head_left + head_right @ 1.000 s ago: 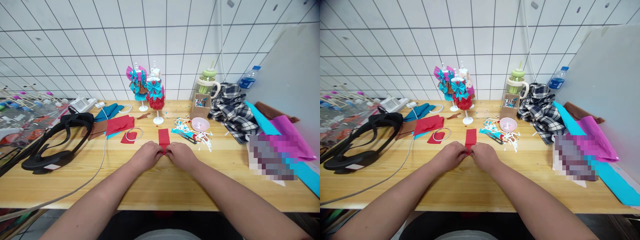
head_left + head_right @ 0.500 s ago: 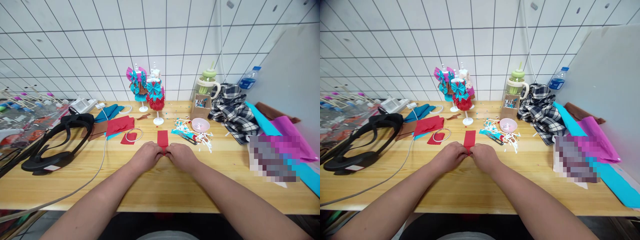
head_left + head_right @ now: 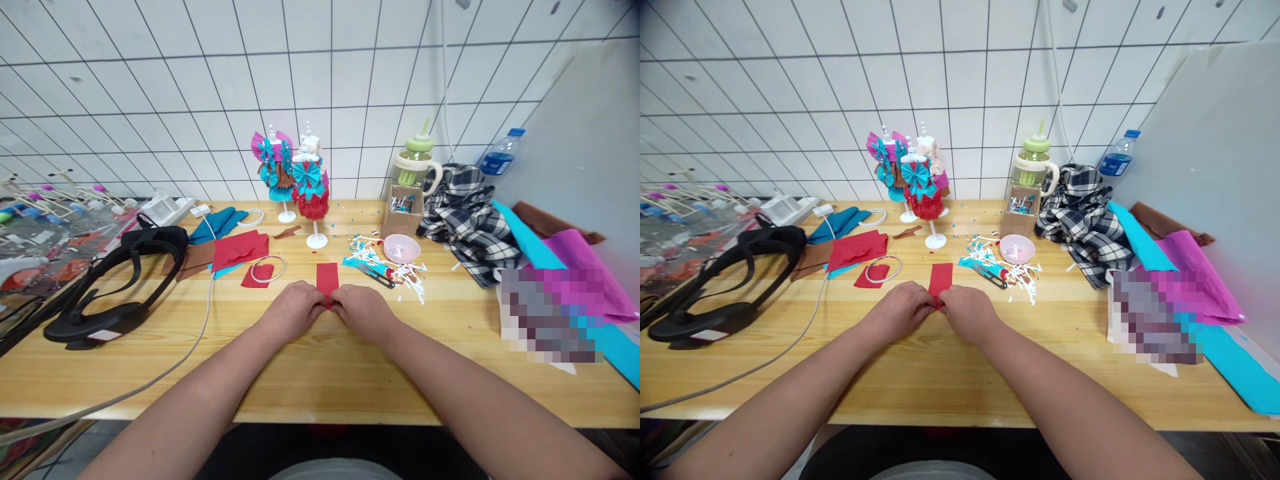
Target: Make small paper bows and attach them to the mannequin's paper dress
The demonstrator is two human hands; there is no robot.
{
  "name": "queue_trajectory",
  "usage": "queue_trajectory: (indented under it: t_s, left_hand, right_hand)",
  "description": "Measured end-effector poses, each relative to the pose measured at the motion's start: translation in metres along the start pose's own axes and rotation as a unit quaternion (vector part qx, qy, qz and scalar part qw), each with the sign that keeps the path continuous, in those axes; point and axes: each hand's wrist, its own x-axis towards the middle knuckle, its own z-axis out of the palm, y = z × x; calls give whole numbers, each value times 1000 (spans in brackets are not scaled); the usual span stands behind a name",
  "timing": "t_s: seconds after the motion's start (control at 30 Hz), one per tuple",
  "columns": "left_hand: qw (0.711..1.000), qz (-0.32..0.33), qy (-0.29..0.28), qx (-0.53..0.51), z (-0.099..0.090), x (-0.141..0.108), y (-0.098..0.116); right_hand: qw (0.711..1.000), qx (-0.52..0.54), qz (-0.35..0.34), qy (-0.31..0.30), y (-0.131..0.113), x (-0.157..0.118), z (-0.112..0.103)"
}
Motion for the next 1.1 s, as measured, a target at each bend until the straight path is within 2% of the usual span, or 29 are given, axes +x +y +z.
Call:
queue_trajectory:
  t_s: [0.3,0.43,0.6,0.7,0.87,1.1]
  left_hand:
    - [1000,7,10,20,-5,0,4]
    - [1000,10,3,3,-4,0,4]
    - [1000,-14,1,8,-2,-1,2]
    - [1000,-3,-6,22,-4,0,3]
    - [999,15,0,47,-8,1,7]
    - [999,16,-17,37,-4,1,3]
  right_hand:
    - [999,-26,-17,15,0,1,3]
    - [1000,-18,1,11,1,0,3]
    - [1000,-20,1,1,1,0,2]
    - [1000,-23,-6,-6,1,1,2]
    - [999,-31,-13,16,0,1,2]
    - [1000,-12,-2,-7,0,1,0]
